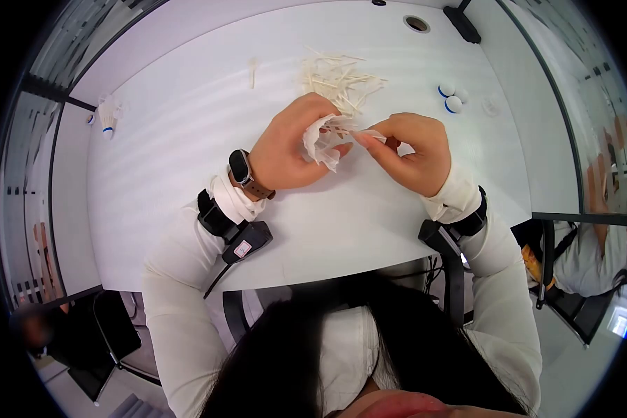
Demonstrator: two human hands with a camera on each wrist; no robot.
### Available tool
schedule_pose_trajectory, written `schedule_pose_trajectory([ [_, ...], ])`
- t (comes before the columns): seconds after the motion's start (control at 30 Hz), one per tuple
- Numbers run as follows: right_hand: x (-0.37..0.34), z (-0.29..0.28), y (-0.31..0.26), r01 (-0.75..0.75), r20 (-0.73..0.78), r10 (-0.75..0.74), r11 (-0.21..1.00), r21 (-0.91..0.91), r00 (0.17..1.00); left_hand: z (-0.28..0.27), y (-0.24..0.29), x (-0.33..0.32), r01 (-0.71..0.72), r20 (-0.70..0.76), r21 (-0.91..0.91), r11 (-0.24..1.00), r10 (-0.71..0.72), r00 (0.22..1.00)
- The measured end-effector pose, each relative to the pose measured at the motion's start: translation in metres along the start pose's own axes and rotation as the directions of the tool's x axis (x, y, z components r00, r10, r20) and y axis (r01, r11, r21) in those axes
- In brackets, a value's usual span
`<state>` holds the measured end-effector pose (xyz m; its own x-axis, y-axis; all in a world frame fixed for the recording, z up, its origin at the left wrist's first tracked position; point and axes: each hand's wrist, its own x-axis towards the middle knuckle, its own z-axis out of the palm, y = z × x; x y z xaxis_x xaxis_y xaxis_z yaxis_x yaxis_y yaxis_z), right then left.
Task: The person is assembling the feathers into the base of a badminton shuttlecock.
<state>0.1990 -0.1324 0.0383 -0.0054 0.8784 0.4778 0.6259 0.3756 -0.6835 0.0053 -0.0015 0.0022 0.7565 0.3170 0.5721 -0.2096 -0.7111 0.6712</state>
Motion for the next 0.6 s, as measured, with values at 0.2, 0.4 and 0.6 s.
schedule_pose_trajectory([
  [0.2,-0.0012,0.003,0.0054,0.063,0.046,-0.059,0.993,-0.1,0.997,-0.0007,-0.0009,0.0005,-0.014,0.042,-0.003,1.0,0.015,0.999],
  [0.4,-0.0004,-0.0029,-0.0005,0.036,0.029,-0.035,0.999,-0.025,0.999,-0.0017,-0.0023,-0.0022,0.017,0.06,-0.026,1.0,-0.016,0.998],
  [0.6,-0.0013,0.0019,0.0032,-0.001,0.046,0.002,1.0,-0.01,0.999,0.0001,0.0011,0.0,0.006,0.04,0.002,1.0,-0.006,0.999],
])
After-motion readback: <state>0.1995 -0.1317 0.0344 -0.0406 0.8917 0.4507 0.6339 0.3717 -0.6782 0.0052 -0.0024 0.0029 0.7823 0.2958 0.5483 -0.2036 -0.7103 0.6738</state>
